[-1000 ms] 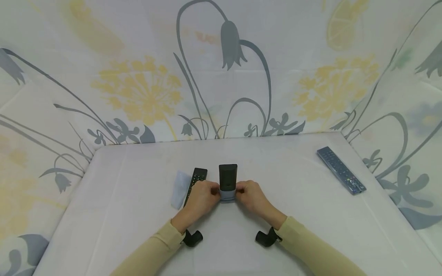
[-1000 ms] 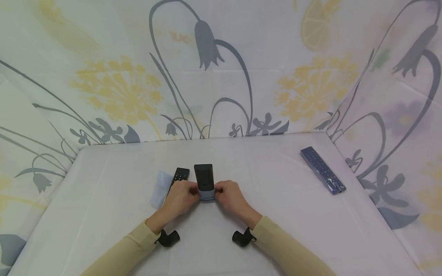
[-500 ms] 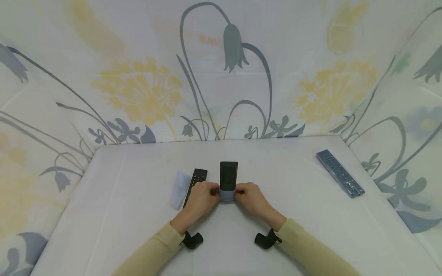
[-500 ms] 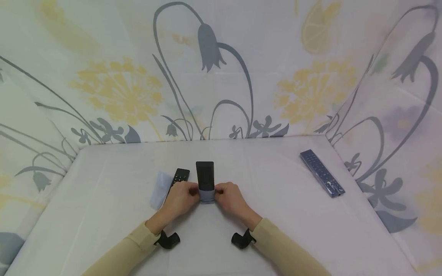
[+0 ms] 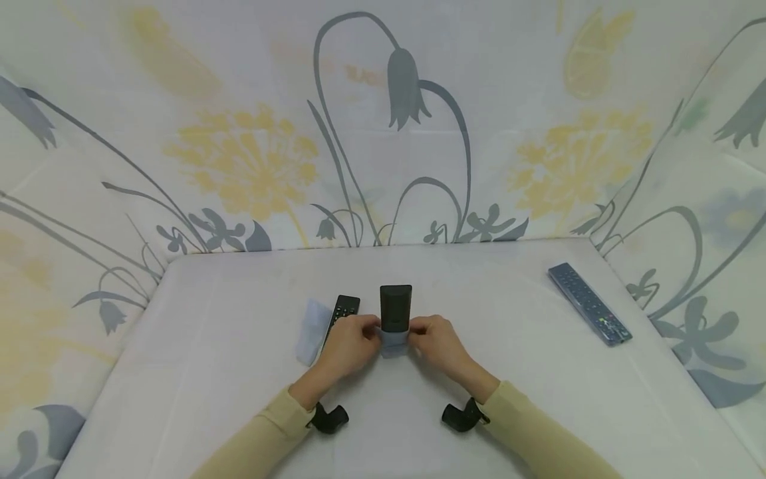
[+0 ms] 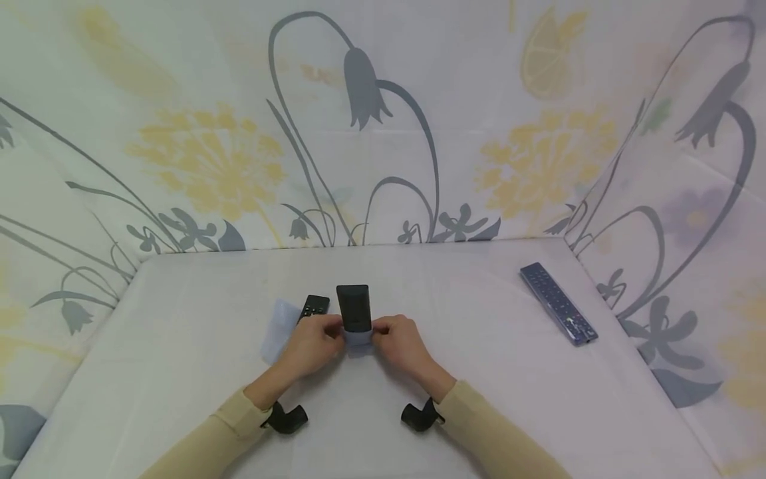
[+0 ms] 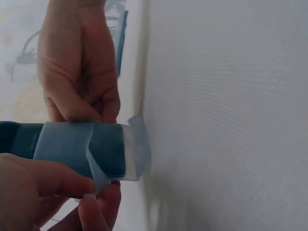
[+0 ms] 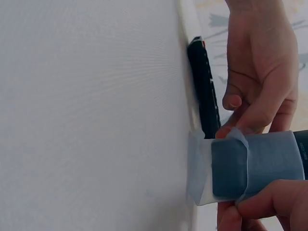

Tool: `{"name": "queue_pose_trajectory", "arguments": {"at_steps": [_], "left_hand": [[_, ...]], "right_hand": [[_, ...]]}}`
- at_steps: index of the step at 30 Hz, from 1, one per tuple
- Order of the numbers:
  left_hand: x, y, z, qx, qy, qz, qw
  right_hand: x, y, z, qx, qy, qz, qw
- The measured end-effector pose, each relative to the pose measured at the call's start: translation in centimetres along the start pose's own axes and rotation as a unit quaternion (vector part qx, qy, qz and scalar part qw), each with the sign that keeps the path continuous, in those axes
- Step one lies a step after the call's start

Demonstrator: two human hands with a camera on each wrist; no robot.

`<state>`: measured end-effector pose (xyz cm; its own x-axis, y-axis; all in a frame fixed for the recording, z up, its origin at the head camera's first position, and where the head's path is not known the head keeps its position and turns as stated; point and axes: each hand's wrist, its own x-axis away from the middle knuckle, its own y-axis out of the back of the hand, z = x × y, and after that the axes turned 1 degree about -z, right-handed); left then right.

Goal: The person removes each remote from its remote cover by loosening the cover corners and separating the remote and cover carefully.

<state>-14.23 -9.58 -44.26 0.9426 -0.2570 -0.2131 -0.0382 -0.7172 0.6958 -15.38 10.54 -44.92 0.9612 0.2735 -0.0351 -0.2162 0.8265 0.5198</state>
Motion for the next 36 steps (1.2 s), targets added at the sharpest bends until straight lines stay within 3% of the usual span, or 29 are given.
{"name": "queue_pose_trajectory", "arguments": {"at_steps": [7, 14, 19, 36], "left_hand": [[0.2, 0.7, -0.2, 0.052, 0.016, 0.016, 0.9984], [0.3, 1.5, -0.8, 0.084, -0.008, 0.02, 0.9962], [0.4, 1.6, -1.1, 0.101, -0.007, 0.025, 0.9945], [0.4, 1.7, -1.2, 0.134, -0.025, -0.028, 0.9902]], "right_hand": [[0.4, 0.5, 0.9, -0.017, -0.009, -0.017, 0.9997], [0.6, 1.0, 1.4, -0.039, -0.017, -0.038, 0.9984], [0.8, 1.2, 1.5, -0.049, -0.021, -0.039, 0.9978], [1.5, 1.6, 2.0, -0.064, 0.023, -0.044, 0.9967]]}}
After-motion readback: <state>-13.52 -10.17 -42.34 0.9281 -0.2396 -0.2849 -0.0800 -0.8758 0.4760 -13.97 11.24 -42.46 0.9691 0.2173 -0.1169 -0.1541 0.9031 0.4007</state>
